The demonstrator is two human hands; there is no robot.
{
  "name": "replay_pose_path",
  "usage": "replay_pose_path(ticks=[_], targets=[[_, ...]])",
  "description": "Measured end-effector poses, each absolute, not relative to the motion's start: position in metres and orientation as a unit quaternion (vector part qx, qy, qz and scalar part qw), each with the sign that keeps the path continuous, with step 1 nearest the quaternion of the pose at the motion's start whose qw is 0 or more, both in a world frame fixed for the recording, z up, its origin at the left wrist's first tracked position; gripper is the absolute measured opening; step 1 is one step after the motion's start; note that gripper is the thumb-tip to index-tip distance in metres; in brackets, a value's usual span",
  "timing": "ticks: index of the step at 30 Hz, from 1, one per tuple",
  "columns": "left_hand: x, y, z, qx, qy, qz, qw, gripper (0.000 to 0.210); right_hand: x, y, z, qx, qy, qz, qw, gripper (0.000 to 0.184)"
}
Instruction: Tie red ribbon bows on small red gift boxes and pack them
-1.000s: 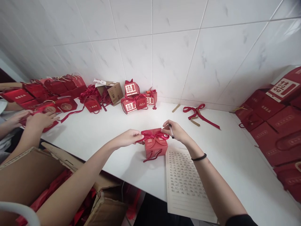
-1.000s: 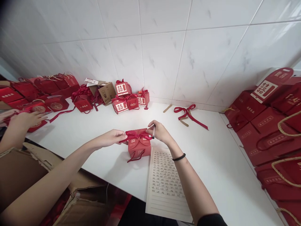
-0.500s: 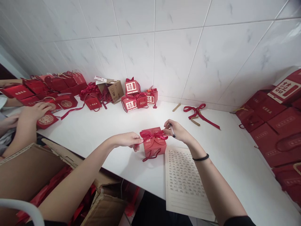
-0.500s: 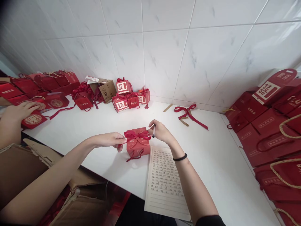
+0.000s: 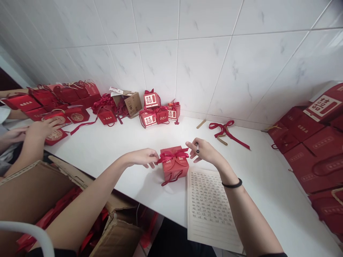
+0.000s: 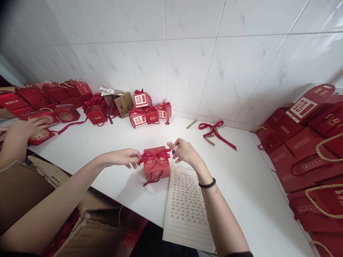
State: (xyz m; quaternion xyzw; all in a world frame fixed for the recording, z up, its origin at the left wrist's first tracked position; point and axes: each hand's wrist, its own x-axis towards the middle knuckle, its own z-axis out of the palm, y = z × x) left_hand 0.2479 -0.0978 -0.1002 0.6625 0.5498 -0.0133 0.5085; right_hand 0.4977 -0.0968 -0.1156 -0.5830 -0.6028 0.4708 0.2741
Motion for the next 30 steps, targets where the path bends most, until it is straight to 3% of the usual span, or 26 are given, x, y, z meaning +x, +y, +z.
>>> replay_pose_path(ticks=[4,12,18,23,30], targets=[[0.254,-0.097,-0.101,0.642,0.583,0.083,0.490,0.033,0.493,-0.105,-0.107,-0.561,-0.627,0.503,0.196,0.027],[0.255,-0.097,-0.103,0.680,0.512,0.139,0.506,0.037,0.490,-0.104,-0.113,-0.522,-0.641,0.508,0.241,0.015],[0.259,-0.101,-0.100,0.618,0.439,0.198,0.622,0.032,0.496,-0.100,-0.119,-0.506,-0.650,0.503,0.262,0.012],[0.257,-0.100,-0.102,0.654,0.466,0.193,0.563,0.030,0.496,-0.099,-0.120,-0.518,-0.641,0.506,0.253,0.015],[0.258,-0.099,-0.106,0.672,0.511,0.175,0.507,0.044,0.496,-0.099,-0.119,-0.530,-0.640,0.499,0.245,0.025]])
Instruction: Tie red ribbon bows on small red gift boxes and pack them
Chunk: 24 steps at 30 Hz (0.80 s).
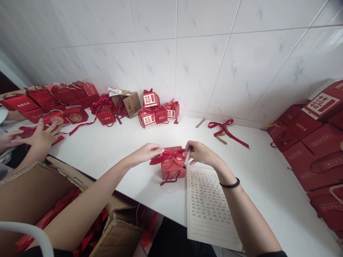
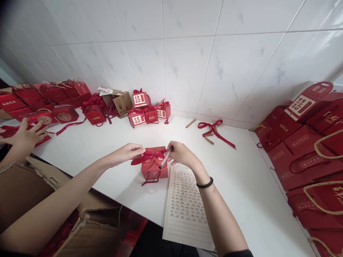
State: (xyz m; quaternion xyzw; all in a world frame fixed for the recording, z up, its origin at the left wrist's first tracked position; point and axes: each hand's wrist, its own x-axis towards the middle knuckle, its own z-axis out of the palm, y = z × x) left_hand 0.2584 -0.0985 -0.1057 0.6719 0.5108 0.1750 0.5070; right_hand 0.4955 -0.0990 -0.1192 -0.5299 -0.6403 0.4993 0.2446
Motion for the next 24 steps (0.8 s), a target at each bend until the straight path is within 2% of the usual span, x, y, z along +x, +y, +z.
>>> replay_pose_path(ticks=[8,13,18,21,24], targets=[[0.251,-0.096,-0.113,0.684,0.486,0.163,0.519,0.041,0.499,-0.097,-0.122,-0.526,-0.652,0.489,0.242,0.021],[0.257,-0.097,-0.115,0.710,0.490,0.127,0.490,0.035,0.496,-0.099,-0.120,-0.525,-0.693,0.431,0.240,0.017],[0.254,-0.099,-0.110,0.719,0.509,0.096,0.463,0.031,0.508,-0.097,-0.115,-0.574,-0.685,0.411,0.180,0.018],[0.248,-0.101,-0.106,0.712,0.558,0.147,0.399,0.044,0.536,-0.097,-0.107,-0.625,-0.659,0.392,0.151,0.019],[0.257,-0.106,-0.103,0.753,0.523,0.185,0.354,0.071,0.566,-0.098,-0.099,-0.659,-0.644,0.360,0.143,0.021]])
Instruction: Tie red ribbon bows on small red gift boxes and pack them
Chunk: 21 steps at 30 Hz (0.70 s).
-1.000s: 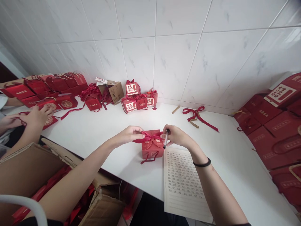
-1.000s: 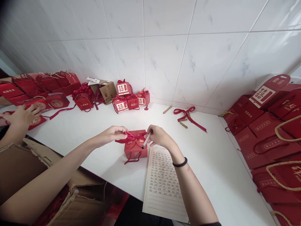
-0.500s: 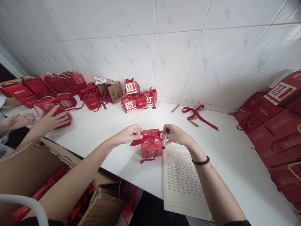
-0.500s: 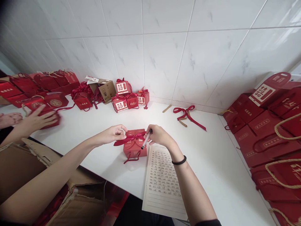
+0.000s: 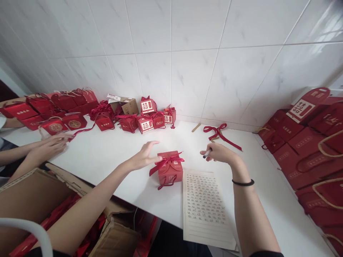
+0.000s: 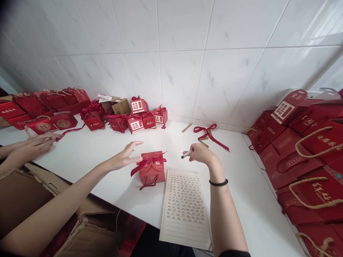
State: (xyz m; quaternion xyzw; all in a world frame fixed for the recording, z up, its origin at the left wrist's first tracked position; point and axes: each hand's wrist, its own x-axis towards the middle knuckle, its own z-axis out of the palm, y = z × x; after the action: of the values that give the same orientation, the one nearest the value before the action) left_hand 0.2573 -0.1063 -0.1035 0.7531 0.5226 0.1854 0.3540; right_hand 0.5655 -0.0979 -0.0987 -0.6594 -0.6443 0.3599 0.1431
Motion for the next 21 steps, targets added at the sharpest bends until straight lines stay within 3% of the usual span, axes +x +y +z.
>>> replay_pose_path(ticks=[3,6,10,14,17,21], targets=[[0.279,-0.113,-0.104,0.816,0.468,0.108,0.321,0.098,0.580,-0.099,-0.100,-0.665,-0.650,0.333,0.156,0.017],[0.289,-0.115,-0.104,0.823,0.473,0.080,0.303,0.098,0.580,-0.101,-0.119,-0.658,-0.662,0.314,0.175,0.014],[0.263,-0.119,-0.094,0.713,0.467,0.253,0.458,0.080,0.574,-0.109,-0.164,-0.654,-0.674,0.249,0.236,0.015],[0.218,-0.148,-0.078,0.423,0.430,0.411,0.684,0.070,0.581,-0.115,-0.204,-0.655,-0.661,0.199,0.307,0.019],[0.193,-0.186,-0.069,0.292,0.373,0.496,0.728,0.064,0.596,-0.107,-0.228,-0.661,-0.639,0.213,0.330,0.027],[0.169,-0.233,-0.069,0.238,0.369,0.563,0.700,0.052,0.616,-0.083,-0.267,-0.644,-0.673,0.183,0.315,0.022]])
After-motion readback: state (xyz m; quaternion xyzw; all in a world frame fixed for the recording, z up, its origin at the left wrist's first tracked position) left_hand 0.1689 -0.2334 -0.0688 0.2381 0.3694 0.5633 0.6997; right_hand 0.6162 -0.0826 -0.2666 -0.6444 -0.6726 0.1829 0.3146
